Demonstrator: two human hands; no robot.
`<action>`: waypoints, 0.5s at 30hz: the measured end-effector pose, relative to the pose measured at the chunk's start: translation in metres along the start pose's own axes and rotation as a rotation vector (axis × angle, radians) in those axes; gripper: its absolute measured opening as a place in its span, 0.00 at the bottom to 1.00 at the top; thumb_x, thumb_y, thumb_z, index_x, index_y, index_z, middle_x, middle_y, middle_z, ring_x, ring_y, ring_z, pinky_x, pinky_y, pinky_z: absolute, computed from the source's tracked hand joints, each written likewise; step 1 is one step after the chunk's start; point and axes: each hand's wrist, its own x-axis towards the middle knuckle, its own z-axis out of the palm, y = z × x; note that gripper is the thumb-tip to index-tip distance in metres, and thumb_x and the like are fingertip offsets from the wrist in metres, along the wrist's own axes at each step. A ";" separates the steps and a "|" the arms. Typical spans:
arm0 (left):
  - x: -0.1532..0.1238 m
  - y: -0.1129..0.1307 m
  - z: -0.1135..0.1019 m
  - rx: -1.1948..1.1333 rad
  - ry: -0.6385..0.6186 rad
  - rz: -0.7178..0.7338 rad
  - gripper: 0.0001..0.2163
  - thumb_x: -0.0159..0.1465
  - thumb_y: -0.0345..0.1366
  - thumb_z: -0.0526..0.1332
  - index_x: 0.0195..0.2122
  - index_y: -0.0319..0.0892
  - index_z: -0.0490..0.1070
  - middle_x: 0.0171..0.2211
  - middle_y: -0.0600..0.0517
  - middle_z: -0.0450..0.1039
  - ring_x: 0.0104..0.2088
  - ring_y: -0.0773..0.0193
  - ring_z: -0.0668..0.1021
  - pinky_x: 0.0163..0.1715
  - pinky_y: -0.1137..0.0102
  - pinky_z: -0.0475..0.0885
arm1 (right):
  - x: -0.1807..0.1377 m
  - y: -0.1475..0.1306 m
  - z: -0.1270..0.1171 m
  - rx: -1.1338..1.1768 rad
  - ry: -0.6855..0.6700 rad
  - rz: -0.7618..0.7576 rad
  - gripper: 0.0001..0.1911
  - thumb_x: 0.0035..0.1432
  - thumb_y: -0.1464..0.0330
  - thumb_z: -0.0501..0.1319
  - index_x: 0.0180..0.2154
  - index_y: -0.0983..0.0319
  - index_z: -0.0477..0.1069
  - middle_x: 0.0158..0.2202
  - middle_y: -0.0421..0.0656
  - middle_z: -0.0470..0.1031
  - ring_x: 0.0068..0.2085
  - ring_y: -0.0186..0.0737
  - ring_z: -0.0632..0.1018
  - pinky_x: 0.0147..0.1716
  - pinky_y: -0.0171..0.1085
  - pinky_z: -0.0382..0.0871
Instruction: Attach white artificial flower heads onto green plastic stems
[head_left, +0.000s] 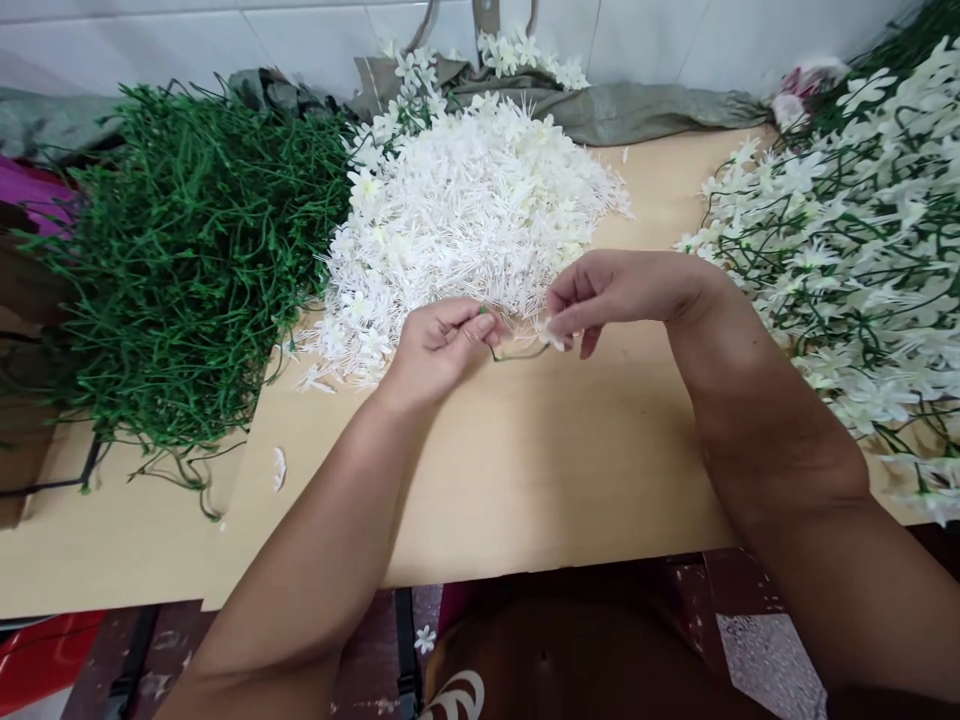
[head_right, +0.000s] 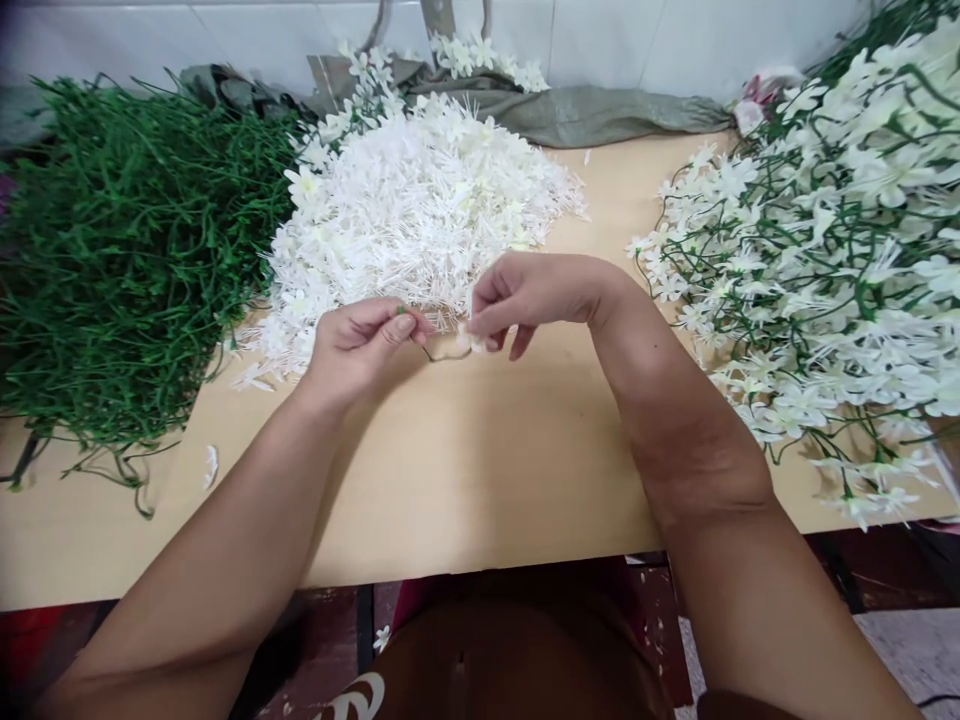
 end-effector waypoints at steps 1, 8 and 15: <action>0.000 0.001 0.000 -0.049 -0.120 -0.049 0.21 0.65 0.54 0.59 0.27 0.42 0.76 0.27 0.48 0.77 0.30 0.62 0.78 0.34 0.66 0.73 | -0.002 -0.001 -0.001 -0.039 -0.044 -0.001 0.15 0.50 0.60 0.73 0.25 0.63 0.74 0.23 0.38 0.73 0.29 0.31 0.75 0.29 0.34 0.71; 0.004 0.010 -0.004 -0.003 -0.662 -0.048 0.14 0.64 0.44 0.62 0.28 0.42 0.79 0.34 0.47 0.77 0.38 0.61 0.77 0.41 0.67 0.73 | 0.009 0.002 0.005 -0.448 0.016 0.081 0.05 0.55 0.70 0.68 0.30 0.65 0.75 0.25 0.39 0.73 0.28 0.30 0.70 0.30 0.33 0.62; 0.002 -0.003 -0.014 0.107 -0.444 -0.250 0.19 0.63 0.51 0.60 0.24 0.41 0.75 0.23 0.52 0.67 0.24 0.68 0.68 0.27 0.70 0.65 | 0.029 0.006 0.045 -0.782 0.169 0.022 0.06 0.53 0.81 0.61 0.30 0.66 0.70 0.34 0.44 0.73 0.36 0.34 0.69 0.36 0.34 0.58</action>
